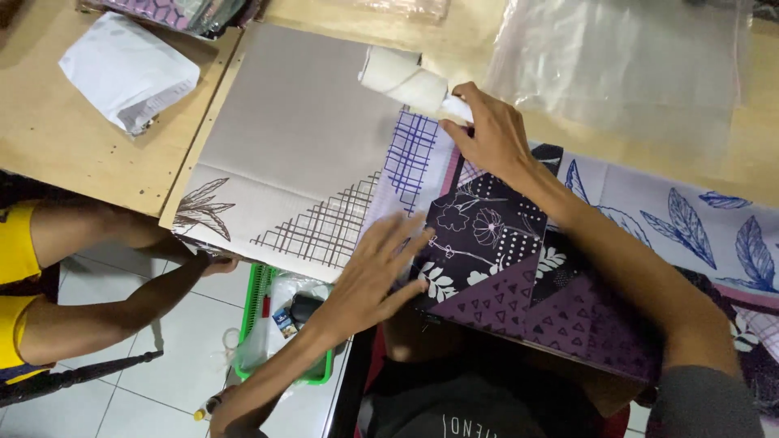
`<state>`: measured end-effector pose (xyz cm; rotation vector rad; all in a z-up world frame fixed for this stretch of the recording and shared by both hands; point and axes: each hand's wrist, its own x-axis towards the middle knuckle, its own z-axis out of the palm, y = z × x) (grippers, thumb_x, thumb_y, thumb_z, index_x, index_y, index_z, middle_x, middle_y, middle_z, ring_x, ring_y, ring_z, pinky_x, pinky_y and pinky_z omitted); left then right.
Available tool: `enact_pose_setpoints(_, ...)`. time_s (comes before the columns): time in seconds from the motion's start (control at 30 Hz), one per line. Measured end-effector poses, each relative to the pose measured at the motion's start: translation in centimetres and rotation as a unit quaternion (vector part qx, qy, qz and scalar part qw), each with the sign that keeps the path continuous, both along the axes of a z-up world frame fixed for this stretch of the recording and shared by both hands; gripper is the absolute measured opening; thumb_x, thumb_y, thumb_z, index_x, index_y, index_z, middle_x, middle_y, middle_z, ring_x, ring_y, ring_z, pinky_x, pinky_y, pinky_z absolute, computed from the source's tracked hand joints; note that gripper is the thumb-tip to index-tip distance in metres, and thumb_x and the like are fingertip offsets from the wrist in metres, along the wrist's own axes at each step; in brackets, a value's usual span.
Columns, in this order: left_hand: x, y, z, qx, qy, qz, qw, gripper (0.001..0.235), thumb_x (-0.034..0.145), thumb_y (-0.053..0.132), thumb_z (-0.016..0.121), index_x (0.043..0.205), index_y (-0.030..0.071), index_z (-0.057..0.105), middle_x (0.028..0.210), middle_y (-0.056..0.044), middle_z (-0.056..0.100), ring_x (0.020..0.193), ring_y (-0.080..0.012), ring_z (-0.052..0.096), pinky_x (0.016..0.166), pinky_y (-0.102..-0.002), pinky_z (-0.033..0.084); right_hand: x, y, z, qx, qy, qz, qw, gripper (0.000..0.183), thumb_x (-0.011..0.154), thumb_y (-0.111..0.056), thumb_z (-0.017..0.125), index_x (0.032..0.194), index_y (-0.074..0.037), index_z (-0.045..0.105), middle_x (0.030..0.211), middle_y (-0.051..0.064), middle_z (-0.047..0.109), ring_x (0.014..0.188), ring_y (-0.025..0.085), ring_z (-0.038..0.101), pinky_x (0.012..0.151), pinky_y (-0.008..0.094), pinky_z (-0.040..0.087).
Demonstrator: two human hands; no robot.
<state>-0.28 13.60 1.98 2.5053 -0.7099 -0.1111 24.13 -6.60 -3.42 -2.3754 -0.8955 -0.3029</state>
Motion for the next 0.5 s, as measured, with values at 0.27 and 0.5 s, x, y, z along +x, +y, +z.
enact_pose_setpoints(0.27, -0.5, 2.9, -4.1, 0.090, -0.109, 0.309, 0.941, 0.050, 0.099, 0.054, 0.059, 0.117, 0.007, 0.064, 0.099, -0.013, 0.061, 0.092, -0.0363, 0.062, 0.069, -0.050, 0.052, -0.5, 6.0, 4.0, -0.072, 0.138, 0.173, 0.973, 0.019, 0.081, -0.012, 0.067, 0.099, -0.008, 0.070, 0.072, 0.027, 0.069, 0.072, 0.051, 0.068, 0.071, 0.057, 0.049)
enact_pose_setpoints(0.5, -1.3, 2.3, -4.2, 0.076, -0.070, 0.329, 0.939, 0.032, 0.096, 0.046, 0.064, 0.090, 0.015, 0.062, 0.072, -0.005, 0.061, 0.074, -0.0289, 0.066, 0.067, -0.044, 0.051, 3.1, 6.1, 1.9, -0.165, 0.107, 0.166, 0.966, 0.028, 0.084, -0.013, 0.069, 0.110, -0.013, 0.078, 0.081, 0.024, 0.073, 0.072, 0.048, 0.071, 0.071, 0.055, 0.054)
